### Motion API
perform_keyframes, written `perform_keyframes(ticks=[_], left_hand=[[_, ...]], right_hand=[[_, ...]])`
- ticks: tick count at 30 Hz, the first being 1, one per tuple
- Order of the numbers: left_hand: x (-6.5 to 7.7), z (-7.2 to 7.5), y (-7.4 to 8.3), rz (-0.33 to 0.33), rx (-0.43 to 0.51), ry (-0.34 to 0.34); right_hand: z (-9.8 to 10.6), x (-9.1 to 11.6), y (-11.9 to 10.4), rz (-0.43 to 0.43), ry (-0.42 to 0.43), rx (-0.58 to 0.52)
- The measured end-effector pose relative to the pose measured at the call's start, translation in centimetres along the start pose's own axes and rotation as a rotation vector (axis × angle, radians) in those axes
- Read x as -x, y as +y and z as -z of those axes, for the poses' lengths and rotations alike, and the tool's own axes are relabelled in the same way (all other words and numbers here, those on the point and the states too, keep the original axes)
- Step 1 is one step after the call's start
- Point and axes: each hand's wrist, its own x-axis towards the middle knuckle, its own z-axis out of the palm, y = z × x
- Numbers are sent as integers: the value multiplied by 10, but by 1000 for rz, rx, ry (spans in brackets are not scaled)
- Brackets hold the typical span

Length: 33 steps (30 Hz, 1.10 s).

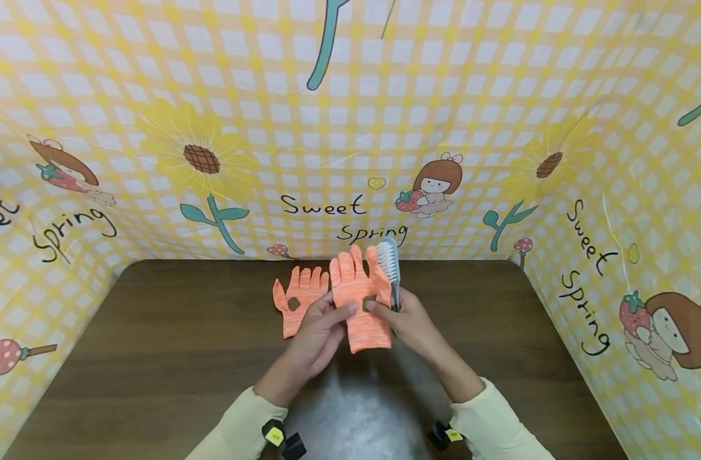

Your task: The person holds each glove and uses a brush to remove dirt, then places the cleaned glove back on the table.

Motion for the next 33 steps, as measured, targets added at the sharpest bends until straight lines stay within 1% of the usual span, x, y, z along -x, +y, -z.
perform_keyframes(ticks=[3, 9, 12, 15, 19, 25, 31, 33], left_hand=[[1, -1, 1, 11, -59, 7], [2, -3, 4, 32, -130, 50], [2, -3, 4, 30, -166, 79], [1, -2, 4, 17, -217, 104], [0, -1, 2, -4, -263, 119], [-1, 1, 2, -32, -276, 135], [-2, 2, 3, -32, -257, 154], [-2, 2, 4, -37, -267, 162]], right_hand=[[-2, -1, 2, -5, 30, 0], [-5, -1, 3, -67, 181, 43], [-6, 0, 2, -102, 228, 54], [-7, 1, 1, -116, 243, 60], [-8, 2, 2, -115, 254, 64], [-8, 2, 3, -101, 271, 42], [-8, 2, 3, -74, 303, -8], [-8, 3, 2, -71, 321, -19]])
